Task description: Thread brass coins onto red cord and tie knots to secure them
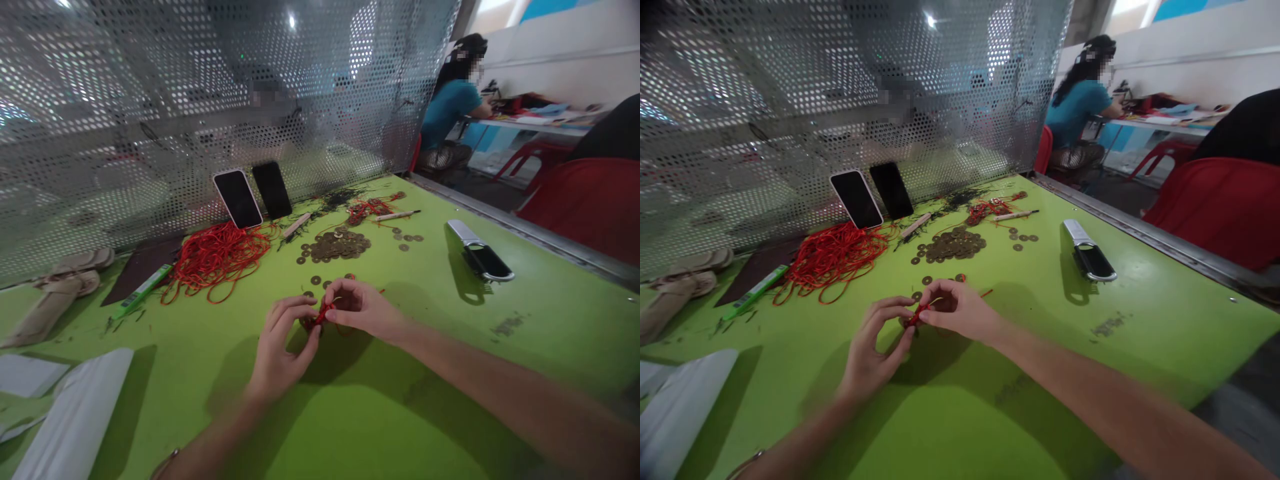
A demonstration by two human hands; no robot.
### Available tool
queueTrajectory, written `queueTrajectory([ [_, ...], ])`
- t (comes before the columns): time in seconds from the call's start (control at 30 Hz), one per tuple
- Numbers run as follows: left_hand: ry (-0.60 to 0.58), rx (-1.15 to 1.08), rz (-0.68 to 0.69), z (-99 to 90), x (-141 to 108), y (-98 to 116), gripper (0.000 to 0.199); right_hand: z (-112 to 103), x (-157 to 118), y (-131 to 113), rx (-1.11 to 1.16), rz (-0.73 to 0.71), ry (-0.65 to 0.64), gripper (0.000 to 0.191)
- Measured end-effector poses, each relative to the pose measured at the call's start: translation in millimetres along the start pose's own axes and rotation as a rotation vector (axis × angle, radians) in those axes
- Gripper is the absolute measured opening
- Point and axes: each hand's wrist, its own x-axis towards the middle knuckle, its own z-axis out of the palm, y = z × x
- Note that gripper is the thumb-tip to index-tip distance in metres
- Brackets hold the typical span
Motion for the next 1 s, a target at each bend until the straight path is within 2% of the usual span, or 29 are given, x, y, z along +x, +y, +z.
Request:
queueTrajectory([
  [0.67, 0.017, 0.021, -0.011, -0.4, -2.4, -3.2, 0.018, 0.1, 0.5, -3.4, 0.006, 0.023, 0.015, 0.024],
  [0.87, 0.011, -0.008, -0.007, 0.8, -2.8, -4.0, 0.019, -0.4, -0.5, -1.2, -0.041, -0.035, 0.003, 0.023],
  [1.0, 0.009, -0.078, -0.119, 1.7, -3.6, -2.1, 0.02, 1.3, -2.7, -0.9, -0.106, -0.073, -0.004, 0.021],
])
